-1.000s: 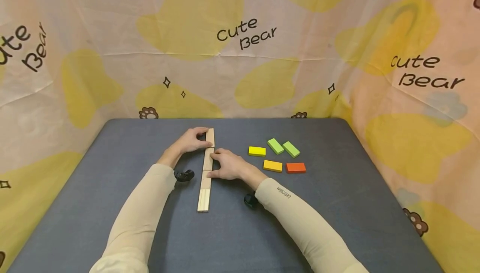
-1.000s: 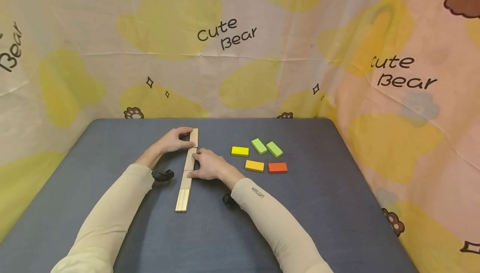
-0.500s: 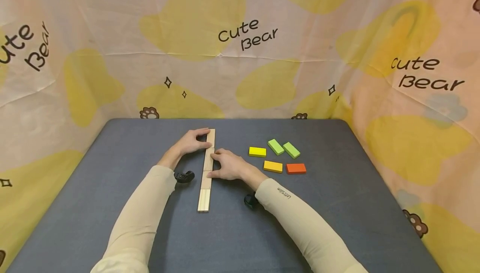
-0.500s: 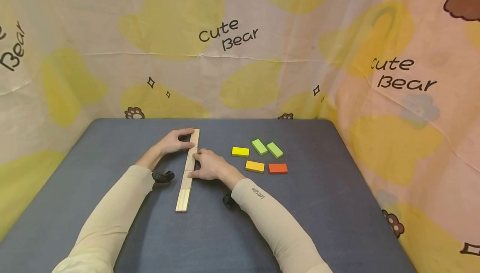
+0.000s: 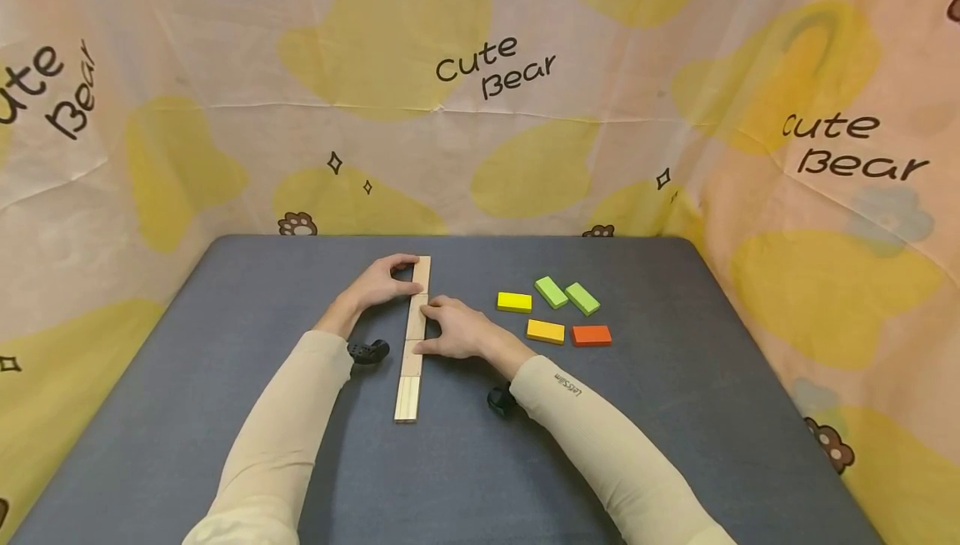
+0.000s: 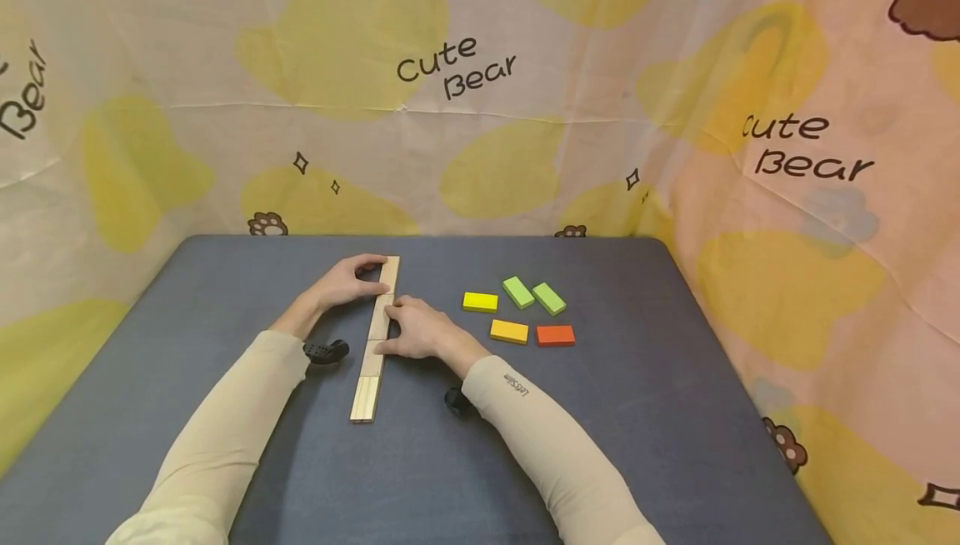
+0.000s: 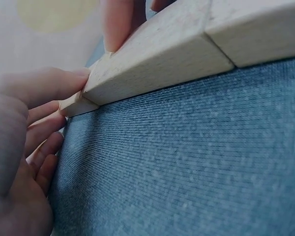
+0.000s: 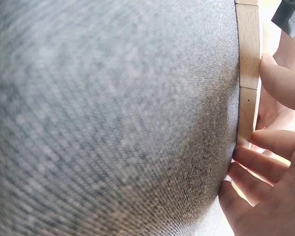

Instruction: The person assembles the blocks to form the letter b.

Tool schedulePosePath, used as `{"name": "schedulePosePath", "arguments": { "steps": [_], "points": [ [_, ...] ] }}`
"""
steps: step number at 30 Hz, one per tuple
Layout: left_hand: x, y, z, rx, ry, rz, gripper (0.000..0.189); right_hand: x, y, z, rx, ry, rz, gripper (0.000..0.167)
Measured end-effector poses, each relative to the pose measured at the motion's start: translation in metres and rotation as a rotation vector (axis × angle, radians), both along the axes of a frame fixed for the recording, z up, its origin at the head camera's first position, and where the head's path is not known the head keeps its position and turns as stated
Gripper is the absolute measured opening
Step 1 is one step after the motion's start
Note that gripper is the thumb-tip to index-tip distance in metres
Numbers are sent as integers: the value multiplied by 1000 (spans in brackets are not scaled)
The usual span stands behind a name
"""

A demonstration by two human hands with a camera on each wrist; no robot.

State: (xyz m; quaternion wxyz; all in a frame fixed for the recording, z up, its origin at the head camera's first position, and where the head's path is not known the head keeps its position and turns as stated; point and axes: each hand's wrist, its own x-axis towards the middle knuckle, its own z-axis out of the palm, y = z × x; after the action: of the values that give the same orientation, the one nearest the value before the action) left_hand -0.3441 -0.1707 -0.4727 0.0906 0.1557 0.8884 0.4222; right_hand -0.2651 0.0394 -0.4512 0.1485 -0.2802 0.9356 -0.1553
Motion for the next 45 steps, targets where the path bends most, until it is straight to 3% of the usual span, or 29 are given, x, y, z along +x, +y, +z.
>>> {"name": "schedulePosePath", "arguments": {
  "steps": [25, 45],
  "points": [
    [-2, 0, -2, -25, 10, -15, 69, 1, 1, 0, -1, -1, -7, 79],
    [10, 5, 7, -63, 47, 31, 59, 0, 5, 0, -32, -7, 8, 80]
  ]
}}
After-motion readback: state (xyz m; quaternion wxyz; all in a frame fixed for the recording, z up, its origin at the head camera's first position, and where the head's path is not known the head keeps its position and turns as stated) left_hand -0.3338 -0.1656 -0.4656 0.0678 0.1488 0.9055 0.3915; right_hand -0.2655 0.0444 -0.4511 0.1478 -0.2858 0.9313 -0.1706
